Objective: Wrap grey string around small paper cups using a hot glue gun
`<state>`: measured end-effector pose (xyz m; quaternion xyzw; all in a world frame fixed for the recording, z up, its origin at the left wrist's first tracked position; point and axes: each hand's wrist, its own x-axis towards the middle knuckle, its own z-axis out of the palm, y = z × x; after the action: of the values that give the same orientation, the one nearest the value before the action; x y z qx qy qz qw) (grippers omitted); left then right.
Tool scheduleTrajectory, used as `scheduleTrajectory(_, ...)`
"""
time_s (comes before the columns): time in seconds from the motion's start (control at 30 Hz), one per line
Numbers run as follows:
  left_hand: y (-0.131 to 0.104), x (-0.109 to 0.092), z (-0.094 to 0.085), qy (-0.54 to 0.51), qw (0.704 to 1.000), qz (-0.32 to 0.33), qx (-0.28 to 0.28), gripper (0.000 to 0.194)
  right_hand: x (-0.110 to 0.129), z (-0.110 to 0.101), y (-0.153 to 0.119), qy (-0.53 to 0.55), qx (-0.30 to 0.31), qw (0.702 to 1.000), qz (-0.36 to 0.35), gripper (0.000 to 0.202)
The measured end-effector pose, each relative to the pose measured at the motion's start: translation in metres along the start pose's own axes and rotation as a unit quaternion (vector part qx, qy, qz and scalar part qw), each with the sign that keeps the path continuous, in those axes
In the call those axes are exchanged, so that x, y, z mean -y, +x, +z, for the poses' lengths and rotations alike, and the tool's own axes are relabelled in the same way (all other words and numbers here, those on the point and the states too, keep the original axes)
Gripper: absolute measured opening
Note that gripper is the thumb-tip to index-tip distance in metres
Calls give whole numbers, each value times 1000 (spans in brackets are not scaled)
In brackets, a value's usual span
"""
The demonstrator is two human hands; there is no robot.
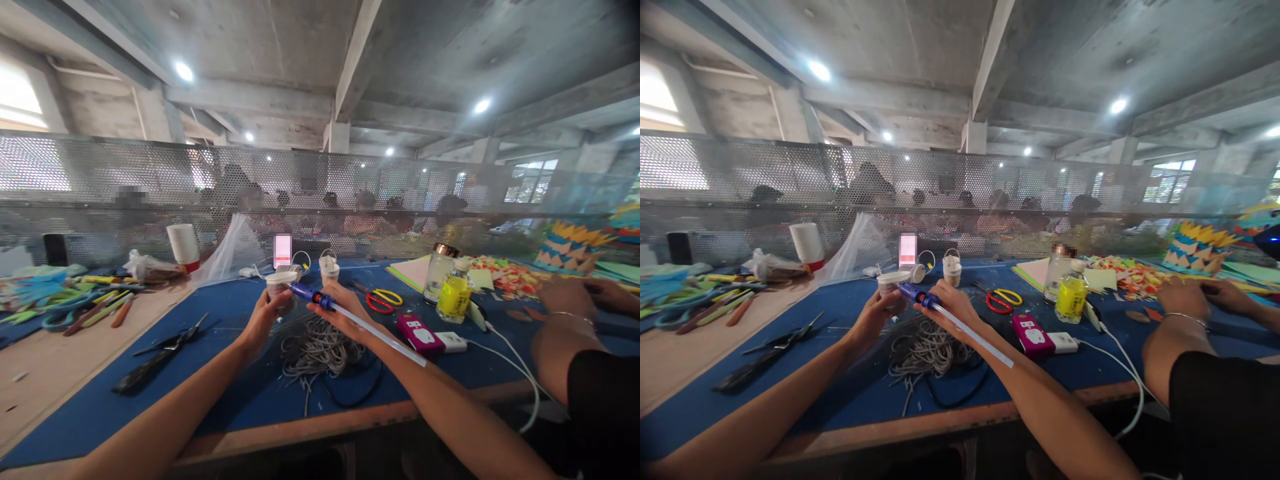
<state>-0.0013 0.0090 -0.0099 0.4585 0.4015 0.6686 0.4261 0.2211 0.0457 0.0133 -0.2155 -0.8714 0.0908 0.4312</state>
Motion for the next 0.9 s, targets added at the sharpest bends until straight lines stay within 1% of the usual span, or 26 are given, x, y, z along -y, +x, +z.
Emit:
scheduleTrajectory(0.27,1,0,0,3,1000,-3,-8,54,-1,2,0,-7,-8,1000,-1,38)
scheduleTrajectory(0.47,2,1,0,-6,1000,1,4,52,-1,2,0,-9,-12,1000,-4,38)
scheduleTrajectory(0.67,1,-1,1,-5,1000,-3,-6,55,-1,2,0,-2,-17,1000,-4,35)
scheduleTrajectory(0.9,2,1,-2,-5,1000,-4,0,57,-2,2,1,-10,-22,1000,-4,33)
